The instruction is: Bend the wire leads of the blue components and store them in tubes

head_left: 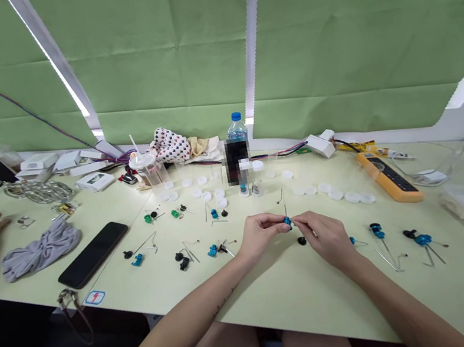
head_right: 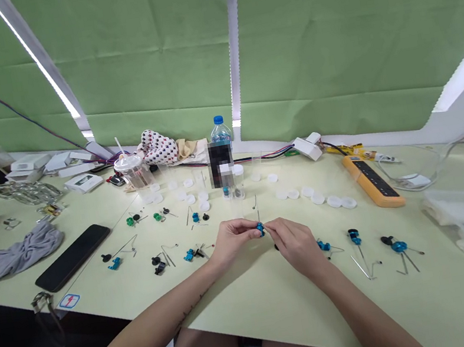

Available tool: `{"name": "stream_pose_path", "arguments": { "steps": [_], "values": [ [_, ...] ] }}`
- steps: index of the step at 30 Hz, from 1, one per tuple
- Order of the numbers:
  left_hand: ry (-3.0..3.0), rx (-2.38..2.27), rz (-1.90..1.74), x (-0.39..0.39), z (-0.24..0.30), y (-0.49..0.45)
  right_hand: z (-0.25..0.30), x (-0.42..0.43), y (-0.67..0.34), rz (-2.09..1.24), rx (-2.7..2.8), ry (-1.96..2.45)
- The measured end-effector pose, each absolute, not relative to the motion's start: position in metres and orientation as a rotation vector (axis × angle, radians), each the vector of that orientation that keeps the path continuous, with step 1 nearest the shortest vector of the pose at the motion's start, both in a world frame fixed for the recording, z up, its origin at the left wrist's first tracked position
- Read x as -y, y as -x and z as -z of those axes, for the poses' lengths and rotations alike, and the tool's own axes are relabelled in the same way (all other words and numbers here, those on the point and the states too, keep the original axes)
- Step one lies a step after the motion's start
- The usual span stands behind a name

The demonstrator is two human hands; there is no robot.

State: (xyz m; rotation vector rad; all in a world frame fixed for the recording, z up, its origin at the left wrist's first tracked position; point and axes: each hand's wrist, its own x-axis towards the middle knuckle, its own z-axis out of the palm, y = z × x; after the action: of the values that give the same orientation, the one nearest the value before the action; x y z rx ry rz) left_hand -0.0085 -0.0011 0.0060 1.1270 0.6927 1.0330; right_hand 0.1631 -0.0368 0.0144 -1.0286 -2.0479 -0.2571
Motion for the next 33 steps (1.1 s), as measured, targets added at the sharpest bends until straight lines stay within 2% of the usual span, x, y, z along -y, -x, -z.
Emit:
{"name": "stream_pose_path", "arguments": {
  "steps": [7, 19, 28, 33],
  "values": [
    [-1.17, -0.743, -1.109, 0.005, -0.003, 0.006, -0.011, 0.036, -0.163, 0.321, 2.099, 1.043],
    [-1.185, -0.728, -1.172, 0.009, -0.005, 0.005, -0.008, 0.037, -0.162, 0.2, 2.028, 1.049],
    [-1.365, -0.723, -1.258, 0.01, -0.003, 0.008, -0.012, 0.043, -0.155, -0.064, 1.933, 1.136],
    [-1.495, -0.686, -1.316, 0.01, -0.003, 0.01, -0.013, 0.048, -0.15, -0.35, 1.8, 1.192]
  ]
}}
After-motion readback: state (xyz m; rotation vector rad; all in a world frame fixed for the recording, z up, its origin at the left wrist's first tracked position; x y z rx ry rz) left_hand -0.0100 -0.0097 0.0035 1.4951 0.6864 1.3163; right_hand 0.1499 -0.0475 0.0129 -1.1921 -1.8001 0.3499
